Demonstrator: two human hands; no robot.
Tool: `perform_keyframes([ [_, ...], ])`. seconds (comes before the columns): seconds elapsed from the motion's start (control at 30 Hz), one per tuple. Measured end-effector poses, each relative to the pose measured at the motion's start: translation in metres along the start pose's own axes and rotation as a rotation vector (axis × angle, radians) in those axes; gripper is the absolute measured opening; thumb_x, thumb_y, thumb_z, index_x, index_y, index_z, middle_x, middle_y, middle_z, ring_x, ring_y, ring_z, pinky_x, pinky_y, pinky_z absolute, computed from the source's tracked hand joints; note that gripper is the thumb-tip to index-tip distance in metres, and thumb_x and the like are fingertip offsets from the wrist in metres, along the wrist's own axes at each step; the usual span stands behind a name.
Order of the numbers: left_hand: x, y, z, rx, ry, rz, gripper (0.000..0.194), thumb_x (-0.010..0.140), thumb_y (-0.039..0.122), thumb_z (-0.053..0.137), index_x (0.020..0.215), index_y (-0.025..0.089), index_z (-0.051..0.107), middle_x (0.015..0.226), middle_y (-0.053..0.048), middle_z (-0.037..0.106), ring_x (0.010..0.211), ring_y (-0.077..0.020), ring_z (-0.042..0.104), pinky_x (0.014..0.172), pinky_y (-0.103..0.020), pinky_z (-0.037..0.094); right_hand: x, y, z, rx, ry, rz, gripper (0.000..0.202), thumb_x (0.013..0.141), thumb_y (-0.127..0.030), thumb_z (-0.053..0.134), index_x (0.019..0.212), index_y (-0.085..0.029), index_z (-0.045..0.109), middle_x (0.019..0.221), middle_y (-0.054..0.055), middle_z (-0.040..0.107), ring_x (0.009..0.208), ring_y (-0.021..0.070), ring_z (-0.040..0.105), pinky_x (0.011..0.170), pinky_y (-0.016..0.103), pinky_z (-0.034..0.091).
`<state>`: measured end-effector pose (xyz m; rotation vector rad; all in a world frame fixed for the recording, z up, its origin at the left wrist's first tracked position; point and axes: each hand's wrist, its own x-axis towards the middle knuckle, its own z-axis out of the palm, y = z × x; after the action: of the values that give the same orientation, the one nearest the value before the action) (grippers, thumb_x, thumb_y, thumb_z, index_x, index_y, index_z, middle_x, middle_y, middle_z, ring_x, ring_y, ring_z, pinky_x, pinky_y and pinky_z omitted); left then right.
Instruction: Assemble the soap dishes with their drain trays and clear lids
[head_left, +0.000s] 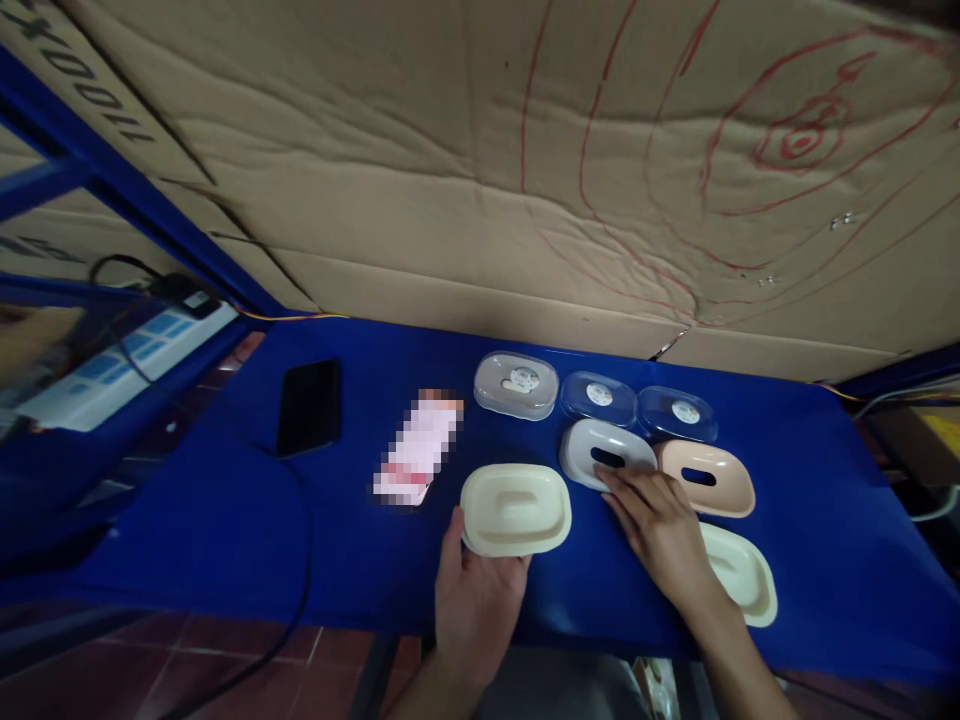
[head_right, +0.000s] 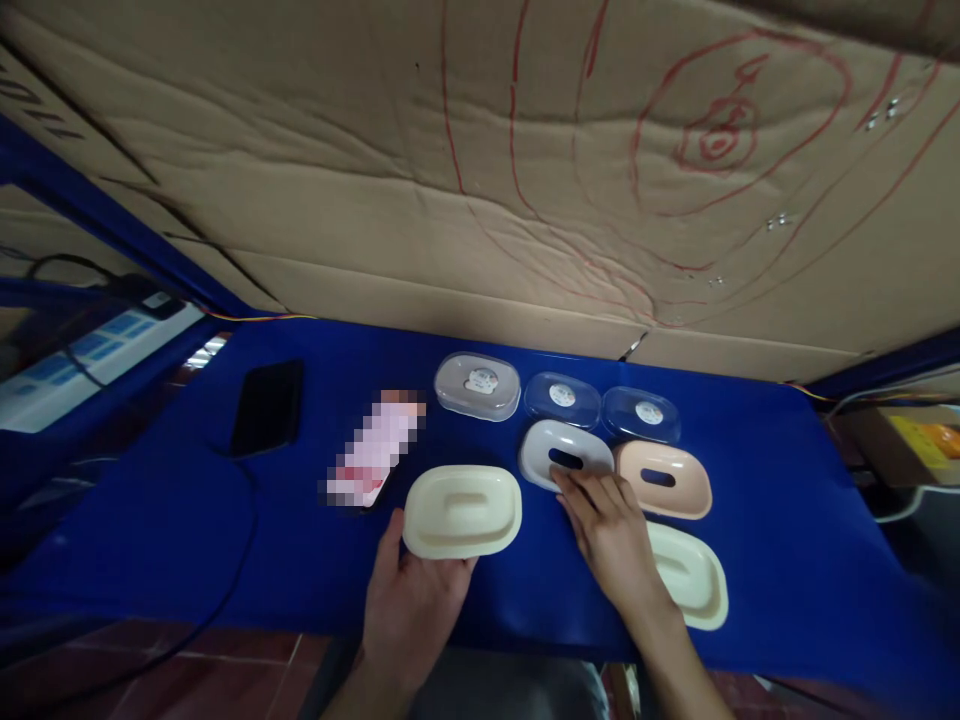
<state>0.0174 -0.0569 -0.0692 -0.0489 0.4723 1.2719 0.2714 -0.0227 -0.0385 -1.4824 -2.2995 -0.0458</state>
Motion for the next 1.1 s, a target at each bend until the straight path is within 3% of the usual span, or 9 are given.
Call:
perform_keyframes([
  [0.1, 0.002, -0.011, 0.014, -0.023, 0.044, -0.034, 0.050, 0.105, 0.049, 0.035, 0.140, 0.030, 0.063, 0.127, -0.001, 0.078, 0.139, -0.0276, 0.055, 0.127, -0.047, 0.028, 0.006, -0.028, -0.008, 0.087, 0.073, 0.021, 0.049, 0.101, -0.018, 0.061, 0.149, -0.021, 0.052, 0.113, 0.012, 0.070, 0.101, 0.0267, 0.064, 0.088, 0.042, 0.051],
  [0.2, 0.004, -0.020, 0.029, -0.090, 0.074, -0.056, 0.046, 0.103, 0.049, 0.044, 0.133, 0.027, 0.069, 0.133, -0.003, 0.074, 0.136, -0.0270, 0.058, 0.124, -0.046, 0.033, 0.016, -0.058, -0.018, 0.192, 0.001, -0.110, 0.043, 0.103, -0.018, 0.058, 0.146, -0.019, 0.055, 0.115, 0.011, 0.072, 0.101, 0.0245, 0.064, 0.088, 0.039, 0.048],
  [0.3, 0.005, -0.020, 0.038, -0.158, 0.089, -0.098, 0.045, 0.103, 0.048, 0.046, 0.128, 0.022, 0.073, 0.130, -0.006, 0.076, 0.127, -0.0255, 0.065, 0.119, -0.042, 0.039, 0.023, -0.071, -0.020, 0.210, -0.049, -0.228, 0.035, 0.105, -0.015, 0.053, 0.138, -0.017, 0.062, 0.116, 0.009, 0.074, 0.102, 0.0229, 0.065, 0.092, 0.039, 0.045],
  [0.6, 0.008, 0.001, 0.043, -0.170, 0.103, -0.144, 0.044, 0.105, 0.046, 0.045, 0.123, 0.019, 0.075, 0.125, -0.007, 0.078, 0.120, -0.0223, 0.070, 0.114, -0.036, 0.045, 0.026, -0.068, -0.006, 0.151, -0.095, -0.374, 0.040, 0.105, -0.007, 0.043, 0.139, -0.013, 0.062, 0.125, 0.007, 0.073, 0.113, 0.0221, 0.062, 0.104, 0.040, 0.039],
  [0.77, 0.013, 0.004, 0.041, -0.212, 0.146, -0.176, 0.042, 0.106, 0.044, 0.045, 0.117, 0.019, 0.077, 0.120, -0.006, 0.080, 0.112, -0.0199, 0.074, 0.099, -0.030, 0.056, 0.028, -0.070, -0.002, 0.114, -0.100, -0.402, 0.043, 0.103, -0.005, 0.040, 0.141, -0.010, 0.060, 0.123, 0.009, 0.074, 0.112, 0.0222, 0.063, 0.099, 0.039, 0.045],
  [0.83, 0.015, 0.005, 0.037, -0.219, 0.156, -0.174, 0.041, 0.106, 0.041, 0.045, 0.120, 0.019, 0.076, 0.123, -0.007, 0.079, 0.116, -0.0198, 0.073, 0.100, -0.030, 0.056, 0.029, -0.069, -0.002, 0.098, -0.097, -0.411, 0.043, 0.102, -0.005, 0.041, 0.140, -0.010, 0.060, 0.122, 0.009, 0.074, 0.110, 0.0216, 0.064, 0.096, 0.037, 0.048],
  [0.97, 0.018, 0.008, 0.024, -0.255, 0.078, -0.220, 0.041, 0.106, 0.039, 0.045, 0.124, 0.015, 0.074, 0.127, -0.008, 0.077, 0.122, -0.0211, 0.070, 0.107, -0.031, 0.052, 0.034, -0.067, -0.005, 0.092, -0.125, -0.440, 0.044, 0.102, -0.004, 0.038, 0.139, -0.011, 0.062, 0.122, 0.008, 0.075, 0.108, 0.0204, 0.066, 0.095, 0.035, 0.050],
  [1.1, 0.017, 0.007, 0.018, -0.270, -0.039, -0.148, 0.045, 0.107, 0.038, 0.042, 0.131, 0.012, 0.070, 0.132, -0.009, 0.074, 0.124, -0.0221, 0.068, 0.109, -0.031, 0.052, 0.038, -0.069, -0.006, 0.121, -0.154, -0.430, 0.044, 0.103, -0.004, 0.038, 0.138, -0.015, 0.063, 0.121, 0.005, 0.075, 0.110, 0.0192, 0.065, 0.100, 0.034, 0.050],
])
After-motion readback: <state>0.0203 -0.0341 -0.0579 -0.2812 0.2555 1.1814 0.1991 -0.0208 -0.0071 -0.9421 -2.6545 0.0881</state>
